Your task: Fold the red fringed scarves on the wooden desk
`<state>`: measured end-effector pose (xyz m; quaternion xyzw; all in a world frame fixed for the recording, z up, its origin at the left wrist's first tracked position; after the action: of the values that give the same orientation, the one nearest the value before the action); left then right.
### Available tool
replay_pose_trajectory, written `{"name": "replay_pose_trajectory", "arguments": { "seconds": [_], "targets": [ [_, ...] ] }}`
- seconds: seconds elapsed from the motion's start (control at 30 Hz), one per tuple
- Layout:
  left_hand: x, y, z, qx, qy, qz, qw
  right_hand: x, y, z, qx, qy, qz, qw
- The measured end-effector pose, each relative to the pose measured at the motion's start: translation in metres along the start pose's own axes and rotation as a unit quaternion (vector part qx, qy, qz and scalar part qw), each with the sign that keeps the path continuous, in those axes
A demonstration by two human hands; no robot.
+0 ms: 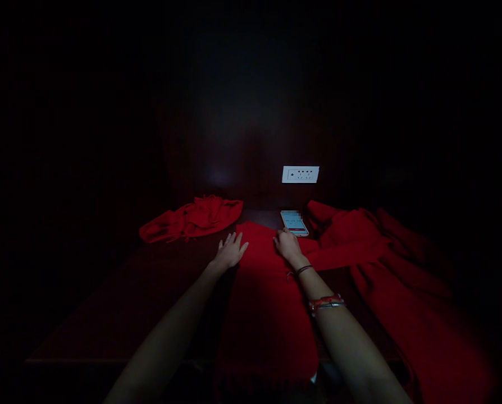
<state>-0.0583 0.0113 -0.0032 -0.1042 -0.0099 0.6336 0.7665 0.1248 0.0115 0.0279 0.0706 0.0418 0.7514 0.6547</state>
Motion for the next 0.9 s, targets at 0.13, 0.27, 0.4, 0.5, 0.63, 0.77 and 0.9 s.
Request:
{"name": "replay_pose_trajectory", "arguments": {
  "seconds": [0.13,0.27,0.4,0.5,0.63,0.77,0.9],
  "targets": [
    [0.001,0.0,0.001,-0.027,-0.021,-0.019,0.999,-0.005,-0.004,0.011,0.042,-0.022,0.015,0.999],
    [-0.001,-0.002,0.005,-0.035,-0.058,-0.048,0.997,-0.012,-0.009,0.02,0.029,-0.032,-0.005,0.999],
    [-0.001,-0.004,0.003,-0.004,-0.009,-0.09,0.996,-0.015,-0.01,0.024,-0.017,-0.023,-0.056,0.998],
    [0.002,-0.001,0.001,0.009,0.035,-0.079,0.996,-0.017,-0.007,0.019,-0.032,0.026,-0.048,0.998],
    [0.008,0.005,0.004,-0.01,0.06,-0.081,0.995,-0.018,-0.002,0.013,-0.026,0.066,-0.014,0.997],
    [0.019,0.008,0.012,-0.03,0.02,-0.083,0.996,-0.015,0.001,0.014,0.01,0.043,0.009,0.999],
    [0.037,0.007,0.016,-0.019,0.026,-0.083,0.996,-0.011,-0.004,0.021,0.054,0.004,-0.006,0.999]
  ]
}}
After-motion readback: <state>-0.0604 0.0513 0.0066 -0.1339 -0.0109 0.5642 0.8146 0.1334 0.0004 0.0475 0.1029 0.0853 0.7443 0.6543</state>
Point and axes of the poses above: each hand's wrist, its own x-axis towards the middle knuckle, its own z-axis out of the back of the hand, y = z × x, the point moved 2 cm from there along x, towards the middle knuckle, and after that the axes turned 11 degrees about y, right-handed, at the moved point
